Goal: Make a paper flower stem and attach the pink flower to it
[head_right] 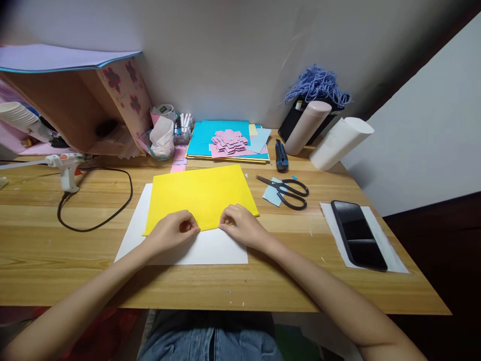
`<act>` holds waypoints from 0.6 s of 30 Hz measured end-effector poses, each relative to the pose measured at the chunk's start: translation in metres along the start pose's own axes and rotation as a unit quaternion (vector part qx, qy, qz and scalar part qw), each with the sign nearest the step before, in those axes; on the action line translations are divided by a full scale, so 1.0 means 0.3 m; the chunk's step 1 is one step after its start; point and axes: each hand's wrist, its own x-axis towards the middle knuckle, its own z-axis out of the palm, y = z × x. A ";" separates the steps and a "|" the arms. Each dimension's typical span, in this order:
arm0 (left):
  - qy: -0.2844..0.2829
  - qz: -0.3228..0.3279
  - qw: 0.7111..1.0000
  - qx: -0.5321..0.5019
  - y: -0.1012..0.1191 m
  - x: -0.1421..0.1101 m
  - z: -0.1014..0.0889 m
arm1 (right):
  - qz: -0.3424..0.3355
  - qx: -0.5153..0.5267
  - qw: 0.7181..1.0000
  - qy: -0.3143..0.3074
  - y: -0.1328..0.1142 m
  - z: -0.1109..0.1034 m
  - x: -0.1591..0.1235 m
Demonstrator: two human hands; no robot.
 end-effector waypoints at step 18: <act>-0.007 -0.051 0.998 -0.036 -0.027 0.004 -0.018 | 0.201 0.035 0.978 -0.038 0.129 -0.158 0.001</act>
